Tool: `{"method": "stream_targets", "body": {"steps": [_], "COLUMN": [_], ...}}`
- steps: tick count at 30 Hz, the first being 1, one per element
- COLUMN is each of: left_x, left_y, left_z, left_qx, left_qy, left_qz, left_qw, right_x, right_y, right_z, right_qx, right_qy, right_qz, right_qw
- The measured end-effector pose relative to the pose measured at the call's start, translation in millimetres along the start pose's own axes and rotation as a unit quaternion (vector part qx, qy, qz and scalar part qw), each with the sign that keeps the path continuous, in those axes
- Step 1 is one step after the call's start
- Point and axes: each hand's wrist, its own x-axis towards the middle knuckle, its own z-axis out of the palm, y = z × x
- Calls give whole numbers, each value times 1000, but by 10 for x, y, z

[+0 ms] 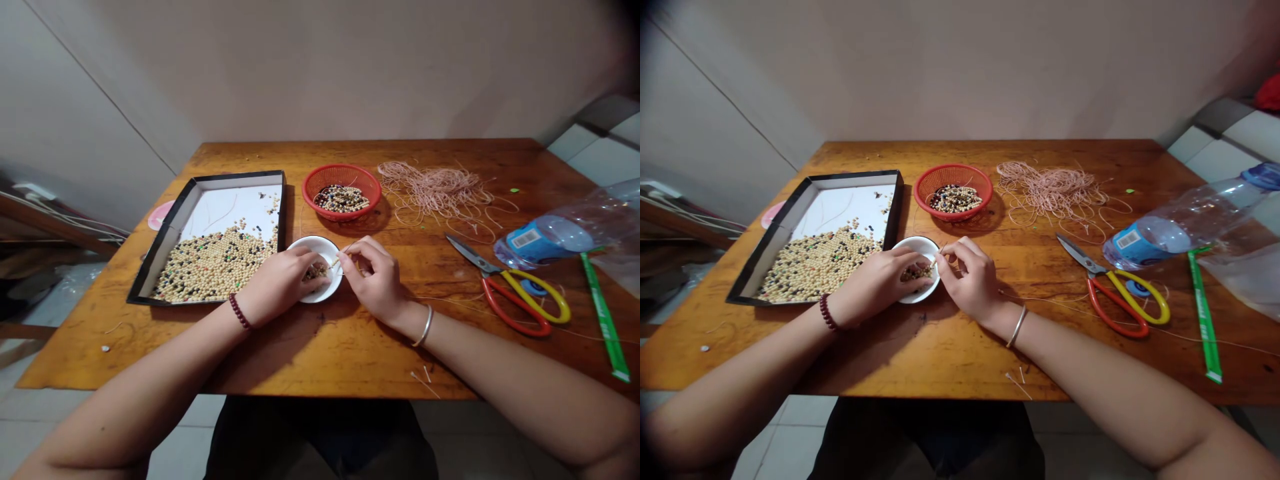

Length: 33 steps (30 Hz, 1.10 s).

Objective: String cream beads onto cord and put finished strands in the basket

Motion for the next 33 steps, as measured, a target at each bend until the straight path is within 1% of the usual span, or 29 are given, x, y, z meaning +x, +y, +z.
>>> {"method": "stream_targets", "body": {"steps": [3,8,11,16,18,21,24,26,28,33], "left_x": [-2,-6,-9,-15,-13,-3,5,3,-8,-50], "left_y": [9,42,42,12,11,32,59,69,71,47], "left_z": [-2,-13,0,33,24,-18,-71,-103,-133,-190], "left_qx": [-4,-29,-46,-89,-70,18,94,119,129,123], "left_qy": [-3,-15,-10,-1,2,27,39,23,-5,-46], "left_qz": [-1,-5,-13,-2,4,28,24,12,11,-7], "left_qw": [1000,999,999,996,998,999,995,992,992,991], "right_x": [2,2,2,3,5,12,22,24,18,-17], "right_y": [4,33,40,47,52,64,77,75,57,-13], "right_z": [1,8,6,-3,-5,-1,9,12,10,-1], "right_qx": [-9,-26,-37,-59,-70,-83,-90,-89,-84,-78], "right_qy": [-1,-13,-18,-28,-34,-40,-42,-46,-51,-58], "right_qz": [-10,-5,-6,-15,-18,-12,1,2,-8,-39], "right_qw": [1000,1000,999,998,997,996,995,995,995,994]}}
